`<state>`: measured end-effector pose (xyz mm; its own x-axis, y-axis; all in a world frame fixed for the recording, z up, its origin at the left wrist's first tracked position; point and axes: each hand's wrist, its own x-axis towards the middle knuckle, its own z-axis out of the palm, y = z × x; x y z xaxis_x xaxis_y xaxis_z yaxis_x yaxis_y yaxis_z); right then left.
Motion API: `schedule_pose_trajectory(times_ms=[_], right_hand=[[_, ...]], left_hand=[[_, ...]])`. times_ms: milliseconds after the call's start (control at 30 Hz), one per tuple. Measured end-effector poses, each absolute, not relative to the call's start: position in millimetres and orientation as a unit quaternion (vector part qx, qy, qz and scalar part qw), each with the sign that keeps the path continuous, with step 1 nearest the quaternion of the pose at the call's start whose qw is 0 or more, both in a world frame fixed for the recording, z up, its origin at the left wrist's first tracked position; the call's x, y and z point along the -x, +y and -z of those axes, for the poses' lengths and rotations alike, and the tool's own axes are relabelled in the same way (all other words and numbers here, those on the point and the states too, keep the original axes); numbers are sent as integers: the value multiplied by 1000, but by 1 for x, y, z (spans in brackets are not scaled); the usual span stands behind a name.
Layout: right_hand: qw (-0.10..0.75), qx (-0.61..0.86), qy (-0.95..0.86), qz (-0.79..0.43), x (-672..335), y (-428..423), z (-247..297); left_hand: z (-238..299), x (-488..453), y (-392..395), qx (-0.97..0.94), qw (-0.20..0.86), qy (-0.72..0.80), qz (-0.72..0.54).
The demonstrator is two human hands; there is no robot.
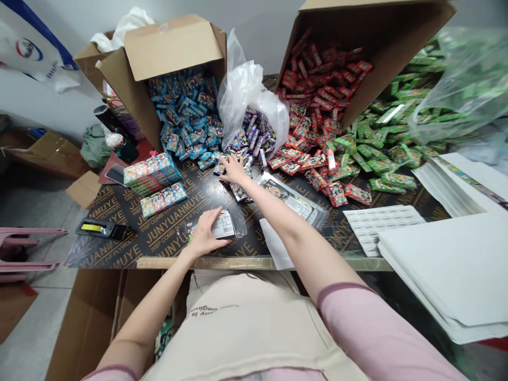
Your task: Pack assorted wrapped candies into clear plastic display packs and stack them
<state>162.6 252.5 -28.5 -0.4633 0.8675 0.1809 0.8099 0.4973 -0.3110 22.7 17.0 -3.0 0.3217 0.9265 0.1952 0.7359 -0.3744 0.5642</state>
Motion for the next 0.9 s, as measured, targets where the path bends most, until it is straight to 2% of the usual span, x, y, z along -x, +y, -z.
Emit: schedule_pose_trajectory(times_ms=[67, 233, 300, 500, 900], right_hand=[[179, 491, -846, -104, -158, 243, 24], [451, 469, -729, -211, -169, 166, 4], [497, 458, -685, -272, -180, 131, 2], [333, 421, -646, -543, -197, 89, 12], [190, 338, -540, -747, -209, 95, 8]], left_hand=[[-8, -16, 13, -812, 119, 527, -221], [-22, 4, 16, -807, -6, 575, -134], [-24, 9, 22, -796, -20, 592, -123], [-25, -9, 31, -813, -31, 564, -140], [-26, -15, 28, -827, 14, 545, -138]])
